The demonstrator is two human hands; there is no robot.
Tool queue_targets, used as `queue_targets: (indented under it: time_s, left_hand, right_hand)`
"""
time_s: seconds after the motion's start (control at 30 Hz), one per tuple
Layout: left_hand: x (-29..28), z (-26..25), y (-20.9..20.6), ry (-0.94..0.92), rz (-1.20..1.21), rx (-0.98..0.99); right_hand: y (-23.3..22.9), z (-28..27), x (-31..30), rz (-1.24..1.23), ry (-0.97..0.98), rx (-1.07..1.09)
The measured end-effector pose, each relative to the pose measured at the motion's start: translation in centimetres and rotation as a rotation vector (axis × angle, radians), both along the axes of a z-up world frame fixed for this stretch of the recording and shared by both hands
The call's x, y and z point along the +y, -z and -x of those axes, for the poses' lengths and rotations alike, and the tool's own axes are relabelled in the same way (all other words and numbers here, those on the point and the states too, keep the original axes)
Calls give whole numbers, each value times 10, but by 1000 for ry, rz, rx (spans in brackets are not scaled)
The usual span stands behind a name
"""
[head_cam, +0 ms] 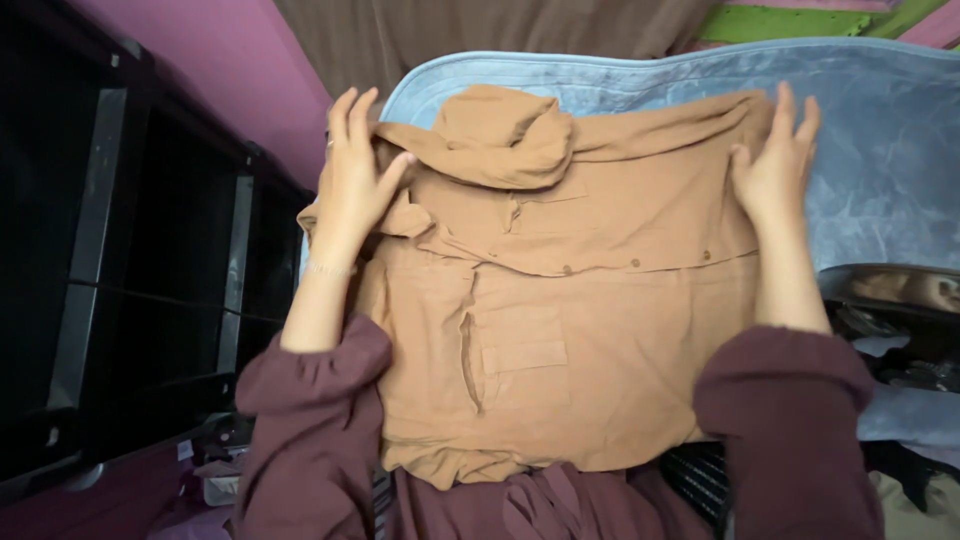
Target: Ironing a brown button-down shirt on a flat surface.
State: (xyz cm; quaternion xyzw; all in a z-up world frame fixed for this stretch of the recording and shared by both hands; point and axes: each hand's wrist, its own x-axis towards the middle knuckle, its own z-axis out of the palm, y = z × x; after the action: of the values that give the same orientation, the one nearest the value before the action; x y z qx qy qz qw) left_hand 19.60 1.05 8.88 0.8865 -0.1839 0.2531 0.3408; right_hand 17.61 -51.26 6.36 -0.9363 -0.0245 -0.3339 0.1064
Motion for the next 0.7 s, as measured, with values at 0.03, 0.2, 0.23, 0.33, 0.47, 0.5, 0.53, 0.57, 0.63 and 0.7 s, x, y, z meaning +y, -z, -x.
queue_targets:
  time_s: [0.03,0.2,0.23,0.33,0.47,0.5,0.53,0.57,0.63,0.7]
  left_hand:
    - [5,11,-4,2,-2,0]
    - [41,69,22,-358,-414,275]
    - [43,81,25,-357,-414,276]
    - [39,114,29,-516,-572,365]
    - [19,140,31,-600,-518,378]
    - [16,144,35,-602,-493,373]
    - [14,144,37,-597,-494,372]
    - [12,145,39,-601,-495,347]
    - [9,144,36,-605,-494,319]
    - [5,143,29,-616,-442,345]
  right_hand:
    - [3,11,0,-2,2,0]
    - [-5,82,24,-122,-75,274]
    - [-2,97,29,-121,-75,275]
    - [12,137,37,-92,31,352]
    - [42,170,30,-39,273,355]
    - [49,175,29,-22,370,347]
    - [46,175,32,-24,376,347]
    - [43,174,36,-49,397,362]
    - [35,168,41,-75,417,373]
    - [28,163,45,-115,482,414]
